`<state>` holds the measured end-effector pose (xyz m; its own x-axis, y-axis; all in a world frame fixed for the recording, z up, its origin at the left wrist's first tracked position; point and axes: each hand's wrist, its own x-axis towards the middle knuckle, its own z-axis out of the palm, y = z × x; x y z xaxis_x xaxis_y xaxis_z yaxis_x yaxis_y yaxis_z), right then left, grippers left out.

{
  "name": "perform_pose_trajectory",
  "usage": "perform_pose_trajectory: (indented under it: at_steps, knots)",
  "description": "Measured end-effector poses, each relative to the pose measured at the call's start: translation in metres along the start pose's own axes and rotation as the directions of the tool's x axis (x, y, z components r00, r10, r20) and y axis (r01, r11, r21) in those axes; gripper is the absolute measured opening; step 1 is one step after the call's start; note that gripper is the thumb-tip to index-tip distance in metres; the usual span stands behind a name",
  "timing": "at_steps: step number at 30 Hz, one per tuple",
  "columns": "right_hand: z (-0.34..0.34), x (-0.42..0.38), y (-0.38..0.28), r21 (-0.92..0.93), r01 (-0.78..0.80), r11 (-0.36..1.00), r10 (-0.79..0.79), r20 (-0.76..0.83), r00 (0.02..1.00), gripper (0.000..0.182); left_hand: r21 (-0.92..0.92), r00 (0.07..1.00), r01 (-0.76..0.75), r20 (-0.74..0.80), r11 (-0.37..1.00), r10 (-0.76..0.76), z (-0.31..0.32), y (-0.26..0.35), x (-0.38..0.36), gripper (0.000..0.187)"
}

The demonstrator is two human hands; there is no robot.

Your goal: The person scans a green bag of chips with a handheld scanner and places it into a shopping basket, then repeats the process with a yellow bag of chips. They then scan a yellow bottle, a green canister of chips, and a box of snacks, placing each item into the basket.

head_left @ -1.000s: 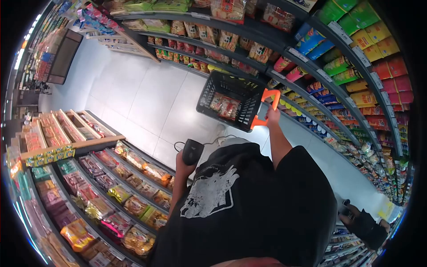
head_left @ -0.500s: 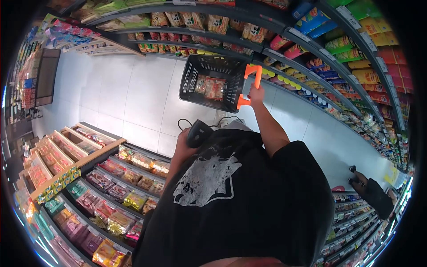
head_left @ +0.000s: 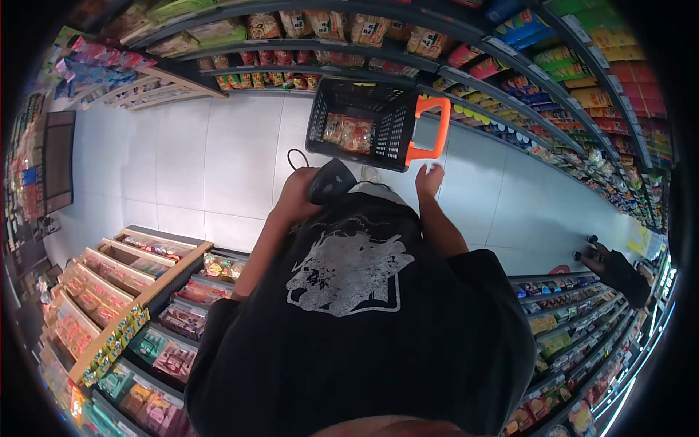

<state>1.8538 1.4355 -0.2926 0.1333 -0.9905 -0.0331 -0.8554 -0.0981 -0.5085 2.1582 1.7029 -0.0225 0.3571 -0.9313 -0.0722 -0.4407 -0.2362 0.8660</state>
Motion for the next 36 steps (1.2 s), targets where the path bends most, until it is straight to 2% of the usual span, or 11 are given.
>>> perform_pose_trajectory:
  at_steps: [2,5,7,13,17,21,23,24,31,32,36]
  knots:
    - [-0.003,-0.045,0.025,-0.102,-0.173,0.98,0.194,0.251,0.948,0.03,-0.045,0.999,0.045,0.019,0.998,-0.044,-0.013,-0.012,-0.008,0.046]
    - [-0.016,-0.104,0.054,-0.213,-0.156,0.964,0.222,0.337,0.915,0.023,-0.16,0.992,0.12,0.052,0.98,-0.113,-0.025,-0.035,-0.024,0.045]
    - [-0.023,-0.126,0.065,-0.257,-0.142,0.956,0.231,0.364,0.902,0.02,-0.241,0.99,0.125,0.093,0.962,-0.105,-0.03,-0.055,-0.035,0.043]
    - [-0.02,-0.124,0.054,-0.132,-0.19,0.973,0.224,0.332,0.917,0.019,-0.359,0.976,0.212,0.125,0.909,-0.178,-0.043,-0.08,-0.047,0.03]
    - [-0.019,-0.098,0.008,-0.048,-0.098,0.994,0.108,0.306,0.946,0.016,-0.409,0.983,0.164,-0.005,0.898,-0.182,-0.029,-0.094,-0.038,0.027]
    - [-0.018,-0.074,-0.024,0.039,-0.056,0.998,0.04,0.332,0.942,0.016,-0.364,0.988,0.124,-0.043,0.923,-0.15,-0.024,-0.049,-0.013,0.027]
    - [-0.017,-0.065,-0.03,0.071,-0.055,0.996,0.031,0.304,0.952,0.017,-0.436,0.973,0.21,0.008,0.875,-0.23,-0.021,-0.007,0.001,0.034]
    - [-0.015,-0.06,-0.029,0.071,-0.061,0.996,0.037,0.303,0.952,0.017,-0.43,0.953,0.279,0.012,0.858,-0.303,-0.012,-0.002,0.005,0.049]
    - [-0.014,-0.053,-0.014,0.042,-0.033,0.999,0.014,0.38,0.925,0.017,-0.466,0.959,0.042,0.268,0.884,0.096,0.011,-0.015,0.021,0.066]
    - [-0.014,-0.053,-0.01,0.043,-0.043,0.998,0.022,0.395,0.919,0.016,-0.448,0.942,0.113,0.331,0.887,0.048,0.014,-0.016,0.022,0.073]
    - [-0.012,-0.05,-0.001,0.017,-0.047,0.999,0.035,0.436,0.899,0.016,-0.42,0.957,0.18,0.283,0.889,-0.06,0.033,-0.028,0.018,0.078]
